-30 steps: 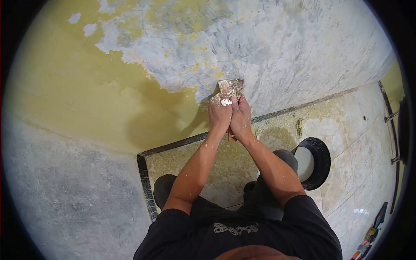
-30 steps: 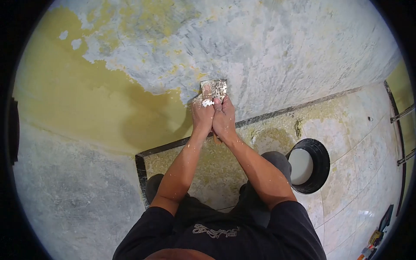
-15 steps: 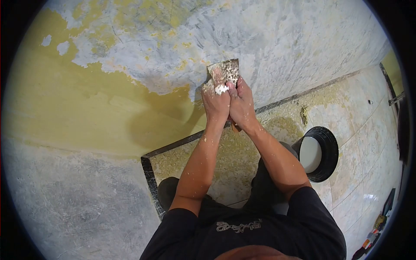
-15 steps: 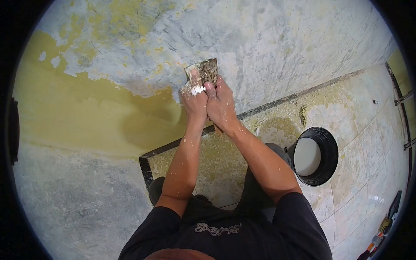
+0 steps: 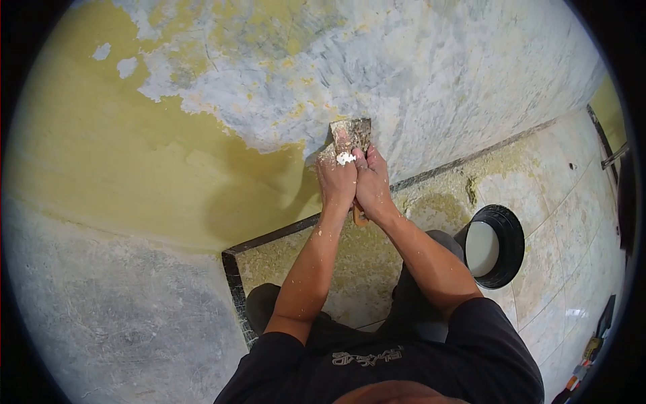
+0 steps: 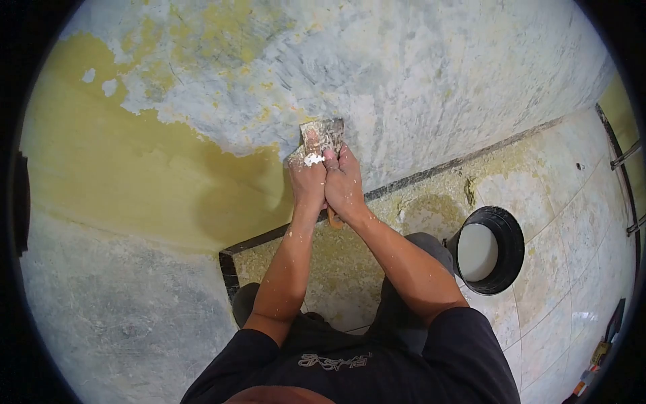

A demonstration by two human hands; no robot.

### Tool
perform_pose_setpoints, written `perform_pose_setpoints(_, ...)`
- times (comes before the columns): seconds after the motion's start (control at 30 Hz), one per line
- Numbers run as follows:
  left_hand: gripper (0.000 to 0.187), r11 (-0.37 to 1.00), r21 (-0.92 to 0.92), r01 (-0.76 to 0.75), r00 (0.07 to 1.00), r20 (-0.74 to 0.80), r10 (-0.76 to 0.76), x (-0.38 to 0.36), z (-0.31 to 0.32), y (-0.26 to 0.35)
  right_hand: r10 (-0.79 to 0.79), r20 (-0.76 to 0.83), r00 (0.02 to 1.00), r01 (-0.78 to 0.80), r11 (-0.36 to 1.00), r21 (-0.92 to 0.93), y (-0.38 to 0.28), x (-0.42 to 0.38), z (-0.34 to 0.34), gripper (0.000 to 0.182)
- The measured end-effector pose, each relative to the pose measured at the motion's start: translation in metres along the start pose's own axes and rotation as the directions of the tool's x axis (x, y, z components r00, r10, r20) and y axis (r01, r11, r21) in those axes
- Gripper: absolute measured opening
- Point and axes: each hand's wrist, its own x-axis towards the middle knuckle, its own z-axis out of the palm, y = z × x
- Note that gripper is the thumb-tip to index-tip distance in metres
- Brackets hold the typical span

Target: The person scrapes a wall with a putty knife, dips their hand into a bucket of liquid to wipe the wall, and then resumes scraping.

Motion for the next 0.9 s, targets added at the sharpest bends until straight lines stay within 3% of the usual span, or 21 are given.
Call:
perform_pose_setpoints(0.07,0.043,0.992,0.126,-0.033,0.999,0.041,0.028,0.003,0.0,0.0,0.068,0.021,0.997,-0.069,0.997,0.031,-0.01,-0.002,-0.001,0.023)
perform_pose_setpoints(0.1,0.043,0.992,0.126,-0.033,0.999,0.043,0.028,0.004,0.0,0.001,0.144,0.044,0.989,-0.147,0.987,0.06,-0.014,-0.003,-0.001,0.022)
perform_pose_setpoints(0.23,0.036,0.989,0.147,0.024,0.997,0.073,-0.035,0.002,-0.004,0.014,0.194,0.068,0.979,-0.198,0.977,0.073,-0.022,-0.004,-0.002,0.021)
perform_pose_setpoints(0.3,0.034,0.984,0.164,0.065,0.994,0.079,-0.079,0.001,-0.004,0.019,0.192,0.053,0.98,-0.195,0.979,0.062,-0.022,-0.003,-0.001,0.02)
perform_pose_setpoints(0.37,0.056,0.988,0.112,0.105,0.991,0.069,-0.114,0.001,-0.003,0.021,0.199,0.056,0.978,-0.202,0.978,0.048,-0.025,-0.004,-0.003,0.02)
perform_pose_setpoints(0.4,0.056,0.989,0.109,0.103,0.991,0.07,-0.111,0.001,-0.002,0.02,0.195,0.061,0.979,-0.198,0.98,0.037,-0.027,-0.003,-0.003,0.02)
perform_pose_setpoints(0.53,0.056,0.996,0.081,-0.023,0.999,0.033,0.02,0.003,0.002,0.012,0.135,0.056,0.989,-0.138,0.988,0.062,-0.028,-0.002,-0.003,0.019)
perform_pose_setpoints(0.6,0.057,0.995,0.082,-0.055,0.998,0.022,0.053,0.003,0.003,0.005,0.115,0.039,0.993,-0.113,0.992,-0.054,-0.027,-0.004,-0.004,0.019)
perform_pose_setpoints(0.67,0.035,0.996,0.015,-0.086,0.996,0.0,0.086,0.007,0.005,0.0,0.096,0.034,0.995,-0.094,0.995,-0.038,-0.028,-0.002,-0.003,0.019)
perform_pose_setpoints(0.73,0.036,0.998,0.048,-0.027,0.999,0.037,0.025,0.002,-0.002,0.013,0.09,0.035,0.995,-0.089,0.996,-0.028,-0.026,-0.005,-0.001,0.019)
perform_pose_setpoints(0.8,0.037,0.997,0.08,0.019,0.997,0.07,-0.024,0.004,-0.01,0.032,0.186,0.067,0.98,-0.195,0.962,0.19,-0.024,-0.005,0.002,0.02)
perform_pose_setpoints(0.87,0.036,0.981,0.1,0.166,0.971,0.159,-0.18,0.007,-0.017,0.047,0.138,0.058,0.989,-0.146,0.975,0.17,-0.027,0.002,0.002,0.02)
perform_pose_setpoints(0.9,0.034,0.99,0.119,0.079,0.986,0.137,-0.095,0.013,-0.012,0.04,0.09,0.059,0.994,-0.098,0.984,0.148,-0.029,0.005,0.003,0.021)
